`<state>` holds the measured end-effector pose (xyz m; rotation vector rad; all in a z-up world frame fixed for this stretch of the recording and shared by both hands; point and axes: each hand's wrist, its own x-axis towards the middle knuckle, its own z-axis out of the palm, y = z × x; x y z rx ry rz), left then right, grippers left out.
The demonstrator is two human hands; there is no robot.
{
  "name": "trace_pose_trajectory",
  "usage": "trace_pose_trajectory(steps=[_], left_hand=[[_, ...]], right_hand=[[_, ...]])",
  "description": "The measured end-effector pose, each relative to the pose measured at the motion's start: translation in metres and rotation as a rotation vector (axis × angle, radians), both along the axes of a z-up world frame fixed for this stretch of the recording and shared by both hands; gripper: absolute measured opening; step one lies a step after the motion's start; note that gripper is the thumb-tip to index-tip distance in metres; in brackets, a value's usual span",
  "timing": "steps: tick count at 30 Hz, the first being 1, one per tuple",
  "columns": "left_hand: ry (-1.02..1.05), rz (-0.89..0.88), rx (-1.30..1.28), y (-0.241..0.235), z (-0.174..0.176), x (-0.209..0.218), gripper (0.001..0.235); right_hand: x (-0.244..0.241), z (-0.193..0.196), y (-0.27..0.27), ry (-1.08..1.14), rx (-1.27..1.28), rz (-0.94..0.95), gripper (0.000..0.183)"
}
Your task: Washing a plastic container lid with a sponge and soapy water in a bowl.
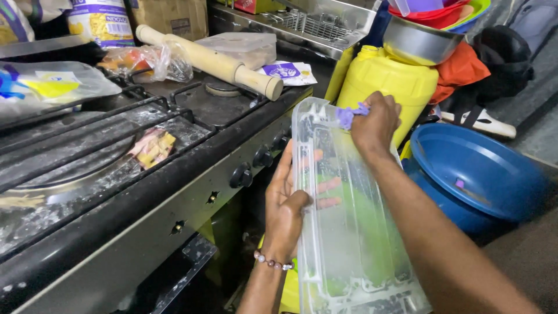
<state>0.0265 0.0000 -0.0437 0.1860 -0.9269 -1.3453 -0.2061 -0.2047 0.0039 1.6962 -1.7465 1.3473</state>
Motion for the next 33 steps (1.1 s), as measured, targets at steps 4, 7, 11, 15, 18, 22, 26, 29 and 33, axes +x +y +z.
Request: trace_pose_trajectory(steps=[4,7,11,15,18,22,26,29,33], left_hand=[[-0.015,-0.014,-0.025,-0.011,-0.017,-0.006,0.111],[-0.005,-0.057,-0.011,-0.011,-0.021,-0.016,0.107],[-0.080,0.039,-0.010,-0.006,-0.009,-0.013,0.104],[-0.077,0.096,0.020,-0.042,-0.036,-0.011,0.097],[-0.061,0.098,0.017,-0.019,-0.021,-0.006,0.096],[-0.039,0.035,-0.030,-0.011,-0.009,-0.007,0.095],[-0.135,0.096,-0.034,-0.009,-0.006,-0.012,0.091],[-0.223,0.160,-0.026,-0.001,0.003,-0.016,0.089],[-0.180,0.131,0.013,0.004,0.003,-0.024,0.087]], right_hand=[[0.010,0.003,0.028,0.139,-0.043,0.111,0.024],[0.047,0.008,0.073,0.144,-0.123,0.394,0.027],[0.072,0.007,0.108,0.337,-0.198,0.492,0.038],[0.082,0.006,0.141,0.454,-0.157,0.531,0.032],[0.050,-0.016,0.117,0.485,-0.151,0.436,0.015],[0.022,0.003,0.104,0.404,-0.100,0.208,0.012],[0.041,-0.007,0.098,0.378,-0.236,0.402,0.022],[0.055,-0.005,0.103,0.408,-0.261,0.499,0.022],[0.053,-0.002,0.109,0.384,-0.240,0.497,0.019]])
